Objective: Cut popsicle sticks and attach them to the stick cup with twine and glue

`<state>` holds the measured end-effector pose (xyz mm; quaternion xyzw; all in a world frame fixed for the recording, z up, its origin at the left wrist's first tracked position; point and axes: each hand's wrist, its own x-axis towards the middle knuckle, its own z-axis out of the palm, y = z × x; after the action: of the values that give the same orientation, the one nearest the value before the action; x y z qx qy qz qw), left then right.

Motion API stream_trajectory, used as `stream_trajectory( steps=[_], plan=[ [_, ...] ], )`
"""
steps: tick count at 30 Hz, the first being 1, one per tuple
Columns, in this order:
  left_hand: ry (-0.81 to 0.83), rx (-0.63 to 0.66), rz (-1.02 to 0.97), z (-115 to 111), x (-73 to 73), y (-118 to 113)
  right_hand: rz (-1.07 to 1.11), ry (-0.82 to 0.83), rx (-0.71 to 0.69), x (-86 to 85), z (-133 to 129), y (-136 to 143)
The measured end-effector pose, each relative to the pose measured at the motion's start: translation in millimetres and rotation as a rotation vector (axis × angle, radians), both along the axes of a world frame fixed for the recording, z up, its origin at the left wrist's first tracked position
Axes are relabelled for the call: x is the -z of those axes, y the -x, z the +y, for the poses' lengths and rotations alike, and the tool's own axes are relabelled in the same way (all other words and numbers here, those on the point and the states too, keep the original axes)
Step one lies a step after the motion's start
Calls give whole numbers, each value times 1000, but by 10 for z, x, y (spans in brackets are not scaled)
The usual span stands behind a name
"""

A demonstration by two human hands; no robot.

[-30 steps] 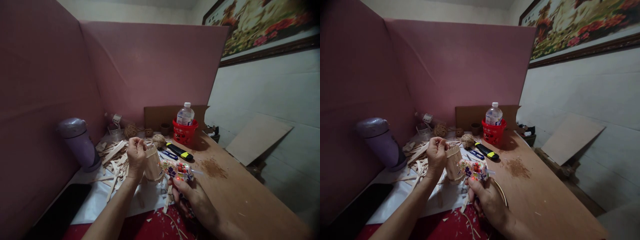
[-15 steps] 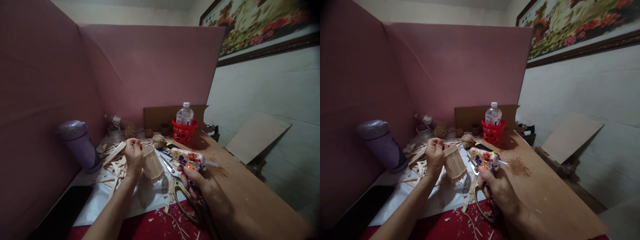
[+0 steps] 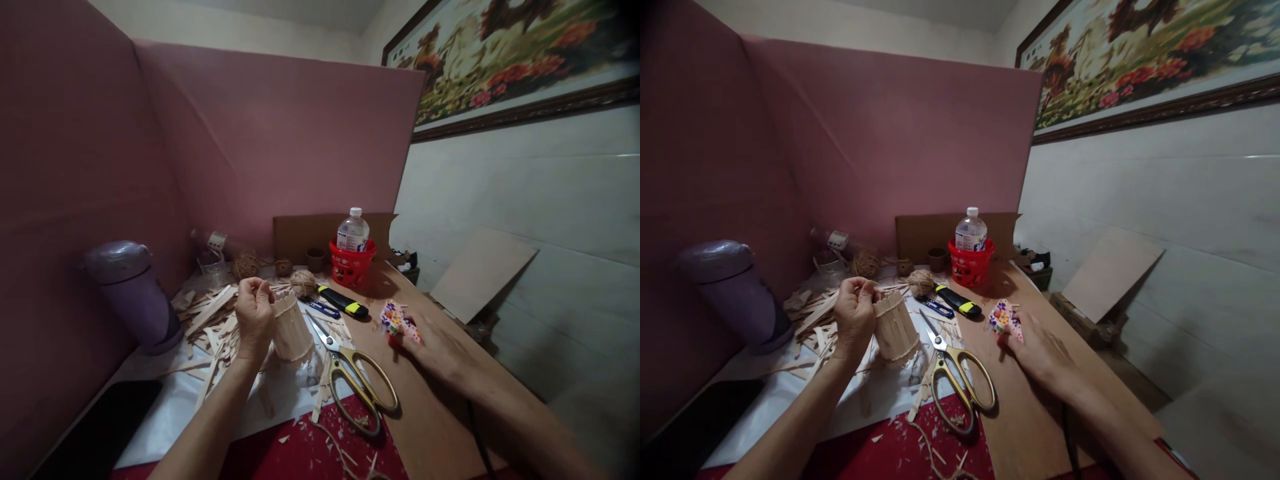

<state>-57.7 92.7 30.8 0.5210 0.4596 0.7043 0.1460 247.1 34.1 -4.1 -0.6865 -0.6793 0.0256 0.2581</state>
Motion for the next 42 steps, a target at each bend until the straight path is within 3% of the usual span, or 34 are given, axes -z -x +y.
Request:
stream_trajectory(
  steps=[3, 7, 10, 13, 20, 25, 31, 37, 42],
  plan=[
    [-3, -2, 12, -13, 0, -17, -164, 117, 13, -36, -37, 0],
    [-11, 3, 31, -21, 4, -29, -359, -14, 16, -312, -145, 186],
    [-18, 10, 47, -37, -2, -38, -49, -174, -248, -559, -189, 466],
    [-22, 18, 63, -64, -11, -47, 261, -202, -492, -691, -115, 791],
    [-41, 39, 106, -119, -25, -71, 473, -343, -838, -644, 295, 1363],
    [-63, 62, 125, -149, -36, -94, 447, -341, -831, -591, 392, 1542],
    [-53, 117, 150, -167, -64, -37, 494, -348, -775, -567, 401, 1563],
    [-151, 163, 445, -232, -261, 124, 563, -357, -724, -497, 476, 1559],
    [-64, 320, 596, -253, -298, 173, 598, -369, -737, -466, 500, 1568]
  ],
)
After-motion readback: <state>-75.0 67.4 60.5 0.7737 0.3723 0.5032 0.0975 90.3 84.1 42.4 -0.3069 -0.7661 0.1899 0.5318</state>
